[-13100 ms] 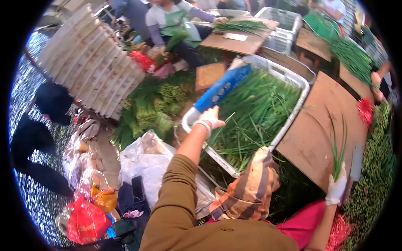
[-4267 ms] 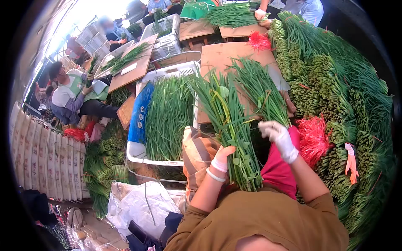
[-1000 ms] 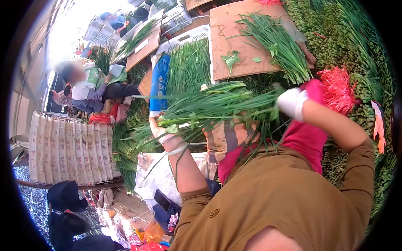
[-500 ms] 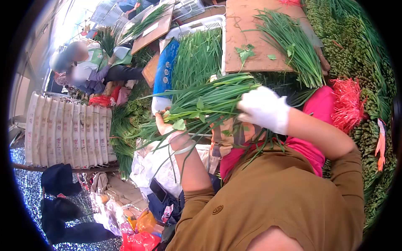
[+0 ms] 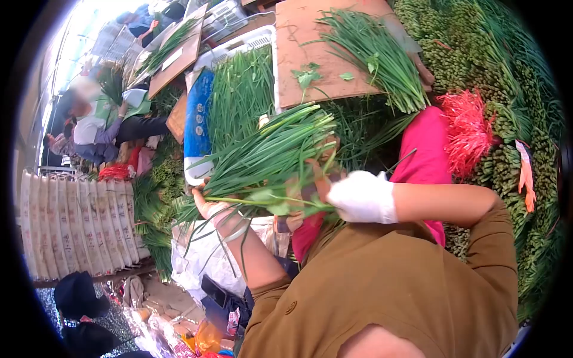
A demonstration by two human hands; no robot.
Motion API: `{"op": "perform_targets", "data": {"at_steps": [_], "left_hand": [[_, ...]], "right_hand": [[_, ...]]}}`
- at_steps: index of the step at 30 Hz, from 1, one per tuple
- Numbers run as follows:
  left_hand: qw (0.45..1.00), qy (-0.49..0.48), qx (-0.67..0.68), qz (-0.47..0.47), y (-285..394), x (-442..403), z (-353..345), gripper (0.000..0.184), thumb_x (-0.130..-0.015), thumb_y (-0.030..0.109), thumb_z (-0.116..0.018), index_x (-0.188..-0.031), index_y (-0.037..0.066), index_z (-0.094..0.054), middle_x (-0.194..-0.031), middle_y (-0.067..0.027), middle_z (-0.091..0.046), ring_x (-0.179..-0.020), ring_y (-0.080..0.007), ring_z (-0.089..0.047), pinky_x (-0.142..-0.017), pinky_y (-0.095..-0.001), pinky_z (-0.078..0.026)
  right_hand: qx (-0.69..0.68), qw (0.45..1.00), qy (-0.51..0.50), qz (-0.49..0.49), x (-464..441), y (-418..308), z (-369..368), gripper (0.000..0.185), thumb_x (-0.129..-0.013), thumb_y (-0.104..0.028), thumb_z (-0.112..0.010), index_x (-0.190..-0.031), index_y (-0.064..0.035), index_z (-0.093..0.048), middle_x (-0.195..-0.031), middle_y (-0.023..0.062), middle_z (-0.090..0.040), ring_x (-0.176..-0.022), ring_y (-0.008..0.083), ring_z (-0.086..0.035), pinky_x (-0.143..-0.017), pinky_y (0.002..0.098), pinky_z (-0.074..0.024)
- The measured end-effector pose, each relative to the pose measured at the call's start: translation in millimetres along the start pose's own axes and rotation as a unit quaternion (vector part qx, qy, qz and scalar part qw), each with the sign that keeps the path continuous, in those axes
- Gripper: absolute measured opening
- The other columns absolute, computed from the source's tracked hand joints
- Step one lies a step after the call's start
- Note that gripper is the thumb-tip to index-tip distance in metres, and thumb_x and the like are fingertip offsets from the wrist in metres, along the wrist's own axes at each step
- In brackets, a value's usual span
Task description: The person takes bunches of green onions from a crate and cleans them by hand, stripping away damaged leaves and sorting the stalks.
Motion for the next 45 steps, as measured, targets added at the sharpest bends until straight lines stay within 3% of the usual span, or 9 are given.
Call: {"op": "perform_targets", "data": {"at_steps": [6,14,21,27,32,37,38,40,45], "left_hand": [[0.996,0.069,-0.004,0.049,2.5,-40.4,51.0,0.030,-0.087,0.043,-0.055,-0.073,0.017,-0.060,-0.084,-0.0017,-0.066,-0.088,-0.0264,-0.063,-0.085,-0.0601,-0.047],[0.995,0.068,-0.068,0.041,5.2,-46.6,77.4,0.040,-0.092,0.050,-0.045,-0.070,0.020,-0.060,-0.079,0.0012,-0.064,-0.088,-0.0275,-0.062,-0.084,-0.0596,-0.046],[0.998,0.030,-0.038,0.037,20.2,-51.2,115.6,0.036,-0.089,0.050,-0.048,-0.077,0.020,-0.063,-0.100,-0.0049,-0.068,-0.106,-0.0335,-0.059,-0.090,-0.0628,-0.043],[0.998,0.029,-0.024,0.041,14.9,-61.9,144.2,0.037,-0.088,0.049,-0.048,-0.077,0.019,-0.066,-0.104,-0.0097,-0.068,-0.105,-0.0374,-0.059,-0.093,-0.0654,-0.040],[0.998,0.014,-0.056,0.009,10.6,-51.4,138.3,0.038,-0.088,0.052,-0.045,-0.079,0.020,-0.065,-0.103,-0.0119,-0.067,-0.103,-0.0365,-0.060,-0.093,-0.0645,-0.041],[0.998,0.023,-0.052,-0.036,9.4,-15.7,92.3,0.037,-0.091,0.048,-0.044,-0.089,0.016,-0.063,-0.097,-0.0063,-0.067,-0.094,-0.0293,-0.062,-0.088,-0.0545,-0.047],[0.999,-0.014,-0.041,-0.033,11.3,-17.0,90.4,0.035,-0.091,0.047,-0.045,-0.090,0.016,-0.063,-0.095,-0.0057,-0.067,-0.093,-0.0287,-0.062,-0.089,-0.0536,-0.047],[0.996,-0.086,-0.019,-0.029,21.7,-22.1,98.1,0.032,-0.090,0.044,-0.049,-0.093,0.015,-0.063,-0.092,-0.0045,-0.066,-0.092,-0.0274,-0.062,-0.089,-0.0517,-0.047],[0.990,-0.137,-0.004,-0.024,44.9,-1.1,83.3,0.029,-0.091,0.040,-0.052,-0.096,0.014,-0.064,-0.087,-0.0017,-0.066,-0.092,-0.0259,-0.061,-0.091,-0.0510,-0.046]], "right_hand": [[-0.013,0.941,-0.275,-0.199,85.0,90.8,-6.4,0.022,-0.071,-0.021,-0.061,-0.087,-0.0090,-0.069,-0.080,0.0161,-0.067,-0.076,0.0321,-0.067,-0.063,0.0457,-0.0532],[0.351,0.888,-0.110,-0.275,23.4,285.4,-100.0,0.041,-0.081,-0.023,-0.062,-0.117,-0.0051,-0.062,-0.105,0.0083,-0.068,-0.099,0.0262,-0.063,-0.076,0.0356,-0.0507],[0.272,0.847,-0.342,-0.303,33.3,216.3,-22.2,0.022,-0.080,-0.016,-0.062,-0.098,-0.0128,-0.074,-0.095,0.0088,-0.072,-0.087,0.0293,-0.069,-0.067,0.0459,-0.0550],[0.201,0.937,0.121,-0.258,90.2,151.6,182.2,0.015,-0.084,-0.011,-0.054,-0.088,-0.0091,-0.068,-0.076,0.0145,-0.066,-0.072,0.0309,-0.066,-0.065,0.0391,-0.0528],[0.501,0.786,0.311,-0.188,103.0,177.1,229.4,0.054,-0.075,-0.014,-0.070,-0.125,-0.0050,-0.053,-0.108,0.0155,-0.064,-0.097,0.0320,-0.062,-0.084,0.0399,-0.0492],[-0.202,0.943,0.192,-0.183,-21.6,187.6,81.7,0.050,-0.088,-0.034,-0.064,-0.128,-0.0052,-0.053,-0.133,0.0127,-0.054,-0.117,0.0252,-0.055,-0.101,0.0335,-0.0414],[-0.195,0.952,0.227,-0.059,-53.6,191.4,40.2,0.043,-0.090,-0.046,-0.055,-0.118,-0.0128,-0.060,-0.109,0.0112,-0.062,-0.096,0.0237,-0.061,-0.080,0.0380,-0.0491],[-0.598,0.756,0.100,-0.246,-83.8,157.1,2.2,0.031,-0.090,-0.036,-0.059,-0.110,-0.0121,-0.064,-0.098,0.0039,-0.064,-0.084,0.0157,-0.060,-0.073,0.0330,-0.0484],[-0.630,0.742,0.182,-0.140,-83.5,135.7,6.6,0.014,-0.083,-0.007,-0.061,-0.094,-0.0007,-0.067,-0.081,0.0030,-0.066,-0.068,0.0076,-0.056,-0.060,0.0218,-0.0463]]}}
Point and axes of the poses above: each hand's wrist, its own x-axis away from the middle knuckle, its own z-axis out of the back of the hand, y = z × x, the point moved 5 cm from there along -x, towards the middle knuckle
